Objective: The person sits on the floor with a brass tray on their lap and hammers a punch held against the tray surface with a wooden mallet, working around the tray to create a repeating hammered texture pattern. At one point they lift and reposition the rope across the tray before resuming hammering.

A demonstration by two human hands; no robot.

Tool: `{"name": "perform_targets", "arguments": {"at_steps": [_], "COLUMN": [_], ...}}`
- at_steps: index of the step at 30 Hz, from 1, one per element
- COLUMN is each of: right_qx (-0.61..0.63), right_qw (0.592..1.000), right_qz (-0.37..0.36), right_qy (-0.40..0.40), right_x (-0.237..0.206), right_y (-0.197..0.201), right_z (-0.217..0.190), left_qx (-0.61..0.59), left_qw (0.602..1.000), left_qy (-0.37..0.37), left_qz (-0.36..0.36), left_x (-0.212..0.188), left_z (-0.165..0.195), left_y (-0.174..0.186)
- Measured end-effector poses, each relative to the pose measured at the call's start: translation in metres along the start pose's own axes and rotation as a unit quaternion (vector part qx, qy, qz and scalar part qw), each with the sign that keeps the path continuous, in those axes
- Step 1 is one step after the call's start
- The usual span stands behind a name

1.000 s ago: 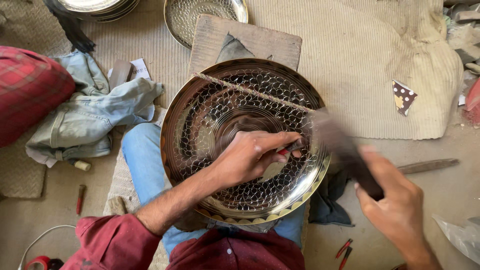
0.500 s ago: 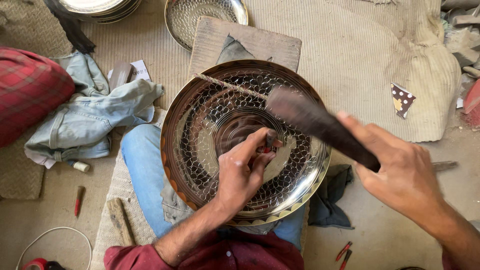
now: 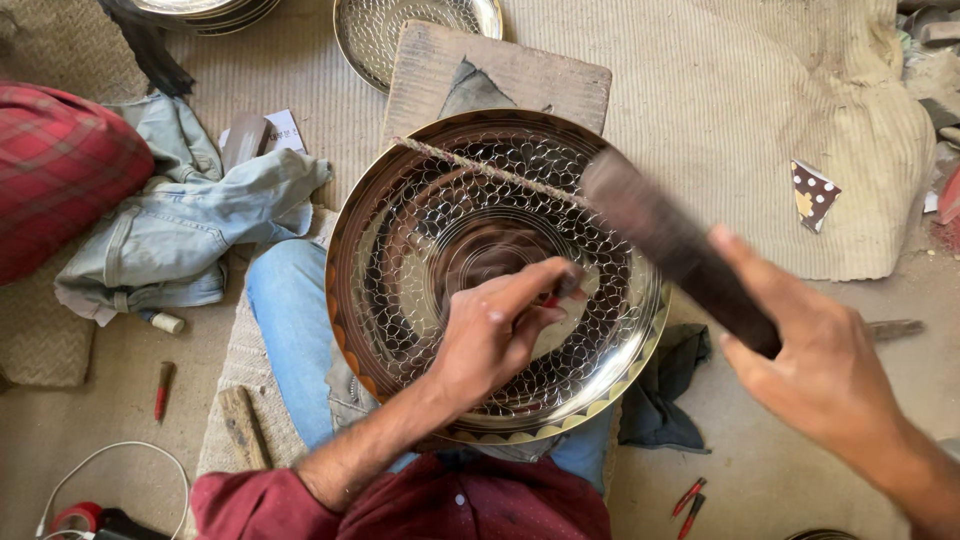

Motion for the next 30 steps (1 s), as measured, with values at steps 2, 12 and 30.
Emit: {"name": "perform_targets", "arguments": {"at_steps": [2, 12, 30], "right_qx": [0.027, 0.032, 0.236], "right_qw": [0.995, 0.988, 0.924], "right_qz": [-0.054, 0.126, 0.211], "right_qy": [-0.078, -0.084, -0.215], "right_x": [-0.012, -0.093, -0.143], "right_y": [-0.027, -0.076, -0.185], "right_z": [0.027, 0.02, 0.063], "left_qx": [-0.016, -0.046, -0.042], "left_qw": [0.998, 0.955, 0.846], "left_qy": [-0.036, -0.134, -0.179], "left_qz": [-0.057, -0.261, -0.5], "left_x": [0.011, 0.036, 0.031], "left_z": [0.003, 0.016, 0.031], "left_y": [-0.008, -0.032, -0.072]}}
Point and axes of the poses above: each hand's wrist, its own x-axis towards the middle knuckle, its own y-axis out of the back of the hand, z = x × y, the point moved 10 cm from there along x, towards the middle knuckle, and after that the axes turned 11 degrees about -z, right-handed, at the moved point
